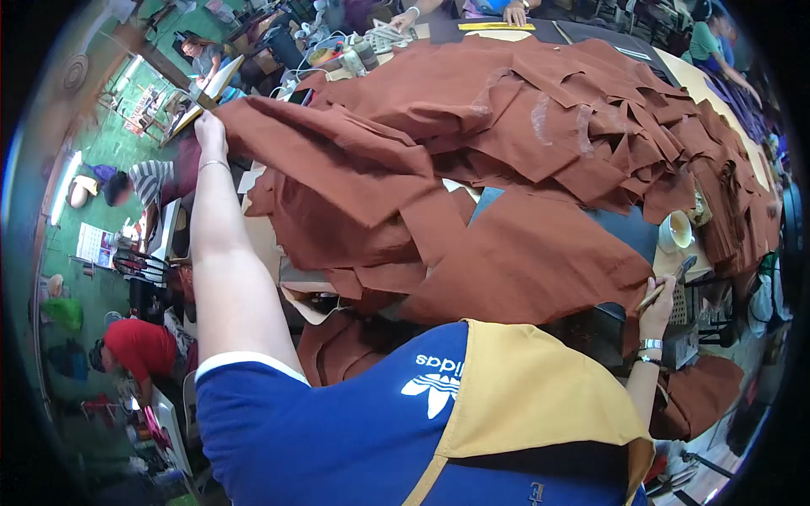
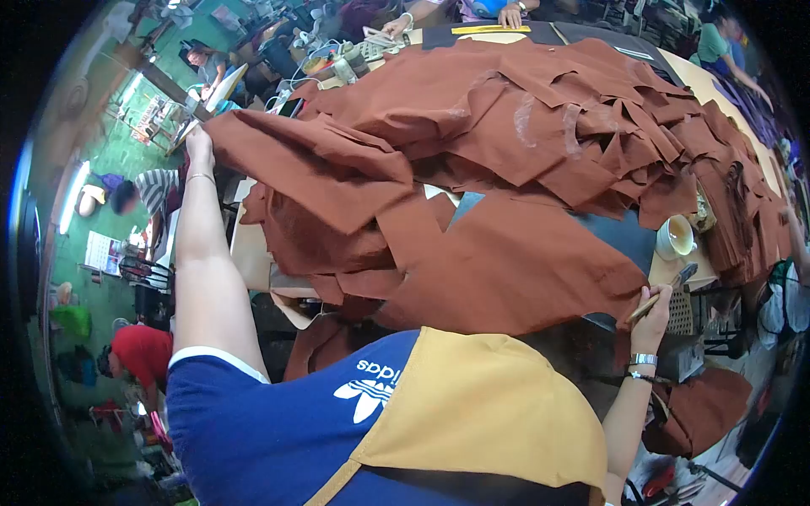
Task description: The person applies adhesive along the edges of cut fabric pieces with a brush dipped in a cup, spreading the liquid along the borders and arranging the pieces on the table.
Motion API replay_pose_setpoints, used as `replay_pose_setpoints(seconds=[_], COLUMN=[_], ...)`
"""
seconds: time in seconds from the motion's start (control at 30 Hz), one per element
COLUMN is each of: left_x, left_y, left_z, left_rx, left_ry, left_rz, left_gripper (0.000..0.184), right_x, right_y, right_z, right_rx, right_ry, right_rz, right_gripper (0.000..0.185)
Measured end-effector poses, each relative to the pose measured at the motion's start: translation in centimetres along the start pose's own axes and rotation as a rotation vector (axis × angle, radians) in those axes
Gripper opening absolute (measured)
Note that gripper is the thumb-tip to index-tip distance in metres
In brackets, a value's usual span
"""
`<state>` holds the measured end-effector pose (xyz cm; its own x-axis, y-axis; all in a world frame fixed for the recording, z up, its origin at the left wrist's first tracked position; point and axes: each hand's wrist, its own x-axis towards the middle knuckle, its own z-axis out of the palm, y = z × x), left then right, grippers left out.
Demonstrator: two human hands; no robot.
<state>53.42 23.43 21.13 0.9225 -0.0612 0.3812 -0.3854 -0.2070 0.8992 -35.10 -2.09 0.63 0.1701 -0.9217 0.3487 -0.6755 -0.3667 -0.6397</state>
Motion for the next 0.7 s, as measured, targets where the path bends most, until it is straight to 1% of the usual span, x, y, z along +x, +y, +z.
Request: replay_pose_setpoints(seconds=[0.03, 0.07, 0.1, 0.13, 0.17, 0.2, 0.23, 0.27, 0.3, 0.33, 0.37, 0.4, 0.47, 0.5, 0.53, 0.63, 0.67, 0.7], left_x=[1.2, 3.4, 5.3, -2.0, -4.4, -12.4, -17.1, -21.4, -28.2, -33.1, -38.1, -44.0, -51.9, -53.9, -55.1, -55.3, -55.2, -54.9], left_y=[-2.2, -7.6, -12.5, -7.7, -9.8, -4.1, -3.8, -3.1, 1.1, 0.3, 2.3, 2.5, 3.1, 3.9, 3.4, 2.9, 2.8, 2.6], left_z=[-1.2, -1.4, -1.5, -0.6, 0.5, 1.7, 3.6, 5.2, 6.9, 8.5, 9.7, 10.7, 11.8, 12.5, 13.4, 15.5, 15.7, 16.1], left_rx=[0.172, 0.217, 0.263, 0.575, 0.839, 0.847, 0.786, 0.761, 0.688, 0.567, 0.340, 0.425, 0.428, 0.499, 0.444, 0.415, 0.412, 0.377], left_ry=[0.032, 0.042, 0.049, 0.194, 0.133, 0.013, -0.027, -0.183, -0.321, -0.396, -0.702, -0.707, -1.161, -1.266, -1.121, -1.132, -1.074, -1.062], left_rz=[-0.012, -0.060, -0.108, -0.266, -0.199, -0.016, 0.252, 0.525, 0.551, 0.833, 0.778, 0.879, 0.667, 0.618, 0.753, 0.767, 0.807, 0.767], left_gripper=[0.038, 0.053, 0.075, 0.092, 0.097, 0.091, 0.076, 0.061, 0.051, 0.049, 0.055, 0.066, 0.088, 0.092, 0.088, 0.081, 0.073, 0.071], right_x=[0.1, 0.1, 0.0, -0.2, -0.2, -0.1, 0.0, 0.1, 0.1, 0.1, 0.1, 0.2, 0.2, 0.2, 0.2, 0.0, -0.2, -0.5], right_y=[0.1, 0.4, 0.6, 0.4, -0.3, -0.7, -0.8, -0.8, -0.8, -0.7, -1.0, -1.5, -1.6, -1.3, -1.1, -0.2, 0.1, 0.4], right_z=[0.1, 0.3, 0.3, 0.1, 0.1, -0.1, -0.1, 0.0, 0.1, 0.1, 0.0, 0.0, 0.0, 0.0, -0.1, -0.3, -0.5, -0.9], right_rx=[-0.007, -0.015, -0.024, -0.016, -0.007, 0.003, -0.008, -0.017, -0.025, -0.027, -0.034, -0.039, -0.062, -0.058, -0.054, -0.049, -0.048, -0.047], right_ry=[0.009, 0.017, 0.025, 0.016, 0.014, 0.011, 0.025, 0.040, 0.048, 0.042, 0.041, 0.039, 0.047, 0.044, 0.042, 0.063, 0.078, 0.094], right_rz=[-0.015, -0.027, -0.038, -0.006, 0.026, 0.055, 0.029, 0.000, -0.028, -0.028, -0.027, -0.029, -0.032, -0.034, -0.034, -0.076, -0.066, -0.054], right_gripper=[0.017, 0.017, 0.017, 0.017, 0.017, 0.017, 0.017, 0.017, 0.017, 0.017, 0.017, 0.017, 0.018, 0.018, 0.018, 0.017, 0.017, 0.017])
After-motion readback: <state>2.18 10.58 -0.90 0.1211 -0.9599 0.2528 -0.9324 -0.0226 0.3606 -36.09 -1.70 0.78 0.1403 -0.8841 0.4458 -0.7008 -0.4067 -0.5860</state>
